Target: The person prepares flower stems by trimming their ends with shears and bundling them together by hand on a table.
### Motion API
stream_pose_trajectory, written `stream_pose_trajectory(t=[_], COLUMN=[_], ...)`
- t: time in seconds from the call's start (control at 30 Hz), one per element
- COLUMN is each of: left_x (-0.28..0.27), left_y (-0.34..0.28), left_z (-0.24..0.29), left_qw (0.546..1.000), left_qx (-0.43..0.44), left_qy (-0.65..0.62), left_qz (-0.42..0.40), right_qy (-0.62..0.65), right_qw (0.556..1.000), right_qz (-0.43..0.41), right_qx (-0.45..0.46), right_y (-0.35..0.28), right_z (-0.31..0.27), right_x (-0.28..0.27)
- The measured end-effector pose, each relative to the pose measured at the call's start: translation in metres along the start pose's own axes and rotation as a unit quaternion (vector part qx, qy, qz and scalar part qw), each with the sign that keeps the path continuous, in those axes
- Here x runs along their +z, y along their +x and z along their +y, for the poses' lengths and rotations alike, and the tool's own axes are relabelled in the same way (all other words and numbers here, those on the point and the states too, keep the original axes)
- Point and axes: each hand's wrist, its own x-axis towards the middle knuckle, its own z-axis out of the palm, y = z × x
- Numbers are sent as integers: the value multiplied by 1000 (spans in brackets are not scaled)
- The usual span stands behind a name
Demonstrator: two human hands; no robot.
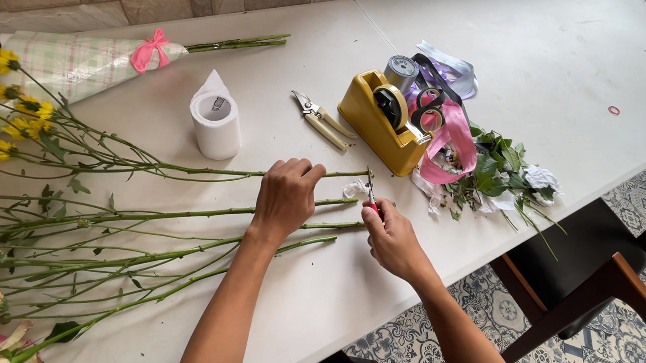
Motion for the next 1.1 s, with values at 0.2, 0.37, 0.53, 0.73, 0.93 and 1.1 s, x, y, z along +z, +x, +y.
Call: stream_pose_trajectory(t=[0.2,0.37,0.53,0.73,0.93,1.1], left_x=[10,18,21,17,16,15], left_y=[-4,-7,-8,-8,-10,-10], left_z=[-3,-7,-8,-13,-14,-13], left_qw=[999,997,995,994,995,995], left_qx=[1,1,-2,-31,-61,-58], left_qy=[20,22,14,16,31,12], left_qz=[-44,-68,-99,-101,-75,-77], right_qy=[34,55,62,12,-495,-556], right_qw=[996,991,988,992,859,822], right_qz=[-52,-68,-75,-22,116,119], right_qx=[71,104,121,121,60,19], right_y=[5,-3,-11,-27,-32,-16], right_z=[-6,-15,-16,-31,-10,27], right_x=[-5,-5,-6,-25,-42,-45])
